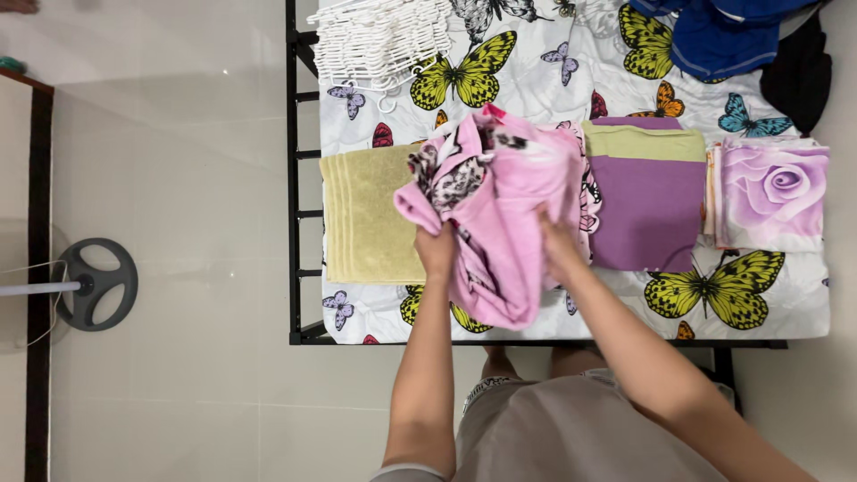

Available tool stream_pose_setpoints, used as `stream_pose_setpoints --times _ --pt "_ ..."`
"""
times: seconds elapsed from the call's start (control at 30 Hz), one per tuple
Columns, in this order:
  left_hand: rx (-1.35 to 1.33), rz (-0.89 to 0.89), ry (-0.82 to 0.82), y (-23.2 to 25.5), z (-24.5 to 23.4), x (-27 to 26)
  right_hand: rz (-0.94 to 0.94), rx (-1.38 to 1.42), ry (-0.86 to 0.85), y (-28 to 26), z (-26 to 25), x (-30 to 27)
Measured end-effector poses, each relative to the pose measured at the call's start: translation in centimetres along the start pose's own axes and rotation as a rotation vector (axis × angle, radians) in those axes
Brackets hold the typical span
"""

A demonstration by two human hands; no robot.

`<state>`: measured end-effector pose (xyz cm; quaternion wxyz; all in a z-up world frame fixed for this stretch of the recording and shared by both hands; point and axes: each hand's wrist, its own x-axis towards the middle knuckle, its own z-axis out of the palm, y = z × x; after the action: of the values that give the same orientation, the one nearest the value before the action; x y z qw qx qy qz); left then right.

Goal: The person folds several towels on a bed with a butterfly-patterned sheet. They pick up each towel, fold it neatly, and place it in a stack. A dog is present in the room and the person briefly pets it during the task.

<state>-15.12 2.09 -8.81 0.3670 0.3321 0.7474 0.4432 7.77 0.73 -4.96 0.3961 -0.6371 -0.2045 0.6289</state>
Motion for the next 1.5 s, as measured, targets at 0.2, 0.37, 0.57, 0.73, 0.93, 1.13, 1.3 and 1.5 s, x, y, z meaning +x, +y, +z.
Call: stream_pose_setpoints --times 0.2,0.37,0.57,0.73,0.93,1.13,1.3,1.5 --pt "-0.176 0.024 -0.046 4.1 -2.6 -2.5 -0.066 0.430 -0.271 -1.8 -4.5 0.5" --pt "-0.294 0.221 -0.090 7.6 -2.2 -6.3 -0.092 0.484 -0.332 -3.3 -6.4 -0.2" --pt "0.143 0.376 -0.283 9.7 3.9 -10.5 0.045 0.237 0.014 -2.1 -7.4 4.5" --pt "0.565 0.468 -0.642 8.5 6.8 -13.6 0.137 0.224 -0.049 1.4 -8.8 7.6" --pt "0.149 0.228 -0.400 7.1 6.1 -12.9 -0.644 -0.263 0.490 2.1 -9.2 4.5" --pt "0.382 0.352 -0.306 9.4 6.5 -10.1 -0.831 -0.940 0.345 3.1 -6.6 0.6" --pt "0.776 0.230 -0.419 10.3 7.7 -9.5 -0.654 -0.878 0.268 2.6 -5.9 0.8" --pt "0.814 0.388 -0.270 8.8 9.0 -8.3 -0.556 -0.873 0.231 2.1 -6.0 1.3"
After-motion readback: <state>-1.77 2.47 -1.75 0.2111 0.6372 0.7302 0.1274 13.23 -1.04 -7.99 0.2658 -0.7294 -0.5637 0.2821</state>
